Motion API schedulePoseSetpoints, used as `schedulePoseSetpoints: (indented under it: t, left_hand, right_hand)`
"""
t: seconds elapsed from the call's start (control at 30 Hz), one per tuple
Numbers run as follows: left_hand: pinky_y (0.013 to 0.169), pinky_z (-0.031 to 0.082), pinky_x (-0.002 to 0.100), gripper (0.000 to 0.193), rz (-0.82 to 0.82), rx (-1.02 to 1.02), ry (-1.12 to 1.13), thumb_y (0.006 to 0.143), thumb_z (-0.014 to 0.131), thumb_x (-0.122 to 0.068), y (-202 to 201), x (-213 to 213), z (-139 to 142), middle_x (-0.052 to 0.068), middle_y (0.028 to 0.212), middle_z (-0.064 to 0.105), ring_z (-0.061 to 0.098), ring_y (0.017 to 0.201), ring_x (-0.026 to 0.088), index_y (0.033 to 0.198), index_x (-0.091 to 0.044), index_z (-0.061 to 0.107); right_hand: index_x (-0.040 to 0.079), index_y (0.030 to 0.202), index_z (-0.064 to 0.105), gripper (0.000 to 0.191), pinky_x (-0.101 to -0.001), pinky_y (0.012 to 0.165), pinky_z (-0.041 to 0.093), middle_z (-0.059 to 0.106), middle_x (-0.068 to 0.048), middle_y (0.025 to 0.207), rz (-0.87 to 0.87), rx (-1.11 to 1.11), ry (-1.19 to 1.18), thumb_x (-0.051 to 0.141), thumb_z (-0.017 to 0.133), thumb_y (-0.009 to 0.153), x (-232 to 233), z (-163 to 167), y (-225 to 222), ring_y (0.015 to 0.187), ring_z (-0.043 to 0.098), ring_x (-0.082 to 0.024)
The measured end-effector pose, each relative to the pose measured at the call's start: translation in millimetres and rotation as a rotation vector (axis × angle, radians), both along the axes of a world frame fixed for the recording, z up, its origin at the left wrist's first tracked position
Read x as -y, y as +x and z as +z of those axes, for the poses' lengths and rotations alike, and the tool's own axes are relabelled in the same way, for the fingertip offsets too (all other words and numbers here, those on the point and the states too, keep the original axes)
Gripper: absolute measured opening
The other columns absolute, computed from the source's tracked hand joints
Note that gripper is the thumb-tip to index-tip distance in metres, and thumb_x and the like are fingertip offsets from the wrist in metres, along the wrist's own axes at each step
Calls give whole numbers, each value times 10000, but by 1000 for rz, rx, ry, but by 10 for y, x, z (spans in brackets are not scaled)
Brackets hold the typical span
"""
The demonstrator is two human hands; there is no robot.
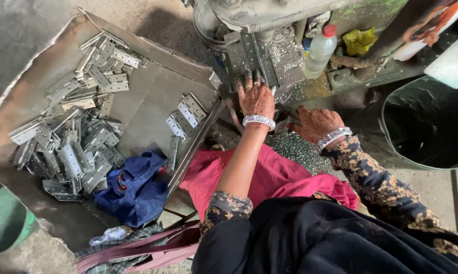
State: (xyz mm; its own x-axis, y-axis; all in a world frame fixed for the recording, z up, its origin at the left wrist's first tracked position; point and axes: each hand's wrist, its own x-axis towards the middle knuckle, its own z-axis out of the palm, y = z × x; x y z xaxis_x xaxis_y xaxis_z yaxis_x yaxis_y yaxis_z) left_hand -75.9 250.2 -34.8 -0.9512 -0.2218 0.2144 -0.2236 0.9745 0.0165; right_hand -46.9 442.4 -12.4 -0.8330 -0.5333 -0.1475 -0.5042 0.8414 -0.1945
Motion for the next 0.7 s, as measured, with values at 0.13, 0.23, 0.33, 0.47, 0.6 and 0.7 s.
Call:
schedulePoseSetpoints:
  t: [0.13,0.23,0.33,0.47,0.6,0.7]
  left_hand:
    - [1258,24,581,445,7,118,-168,1070,434,-401,-35,1,-5,79,1511,544,344,1516,253,1249,-120,729]
    - [1270,34,573,496,14,92,-97,1070,432,-442,21,17,-19,92,1503,557,368,1494,265,1274,-96,723]
    - [1223,60,564,468,-30,-147,-36,963,473,-425,41,43,-8,103,1540,508,356,1484,290,1223,-136,734]
    - [1271,35,569,423,16,84,-68,1040,448,-359,-82,60,18,71,1614,421,286,1538,284,1335,-157,674]
    - [1270,-19,569,430,64,144,-29,1091,393,-312,-166,38,7,70,1642,375,238,1565,288,1431,-141,594]
    - [1232,-57,596,473,41,140,58,1033,380,-298,-150,69,12,39,1630,341,211,1545,267,1458,-158,535]
  right_hand:
    - [127,1219,625,548,-507,779,582,754,-189,962,-145,137,-19,601,562,951,-97,-438,55,899,744,-392]
    - [114,1134,658,521,-518,768,573,750,-197,930,-215,165,-140,596,575,954,-189,-830,259,872,735,-406]
    - [77,1044,680,533,-524,746,568,738,-222,887,-227,198,-182,593,626,920,-240,-1019,270,847,727,-416]
    - [85,1014,675,548,-518,744,584,742,-223,860,-243,155,-12,623,593,957,-228,-987,99,829,742,-418]
    - [66,987,679,526,-528,695,571,731,-230,825,-214,106,-119,587,615,951,-210,-968,148,769,729,-426]
    - [85,990,691,487,-545,653,553,723,-224,799,-218,97,-237,565,632,930,-233,-1043,222,729,703,-442]
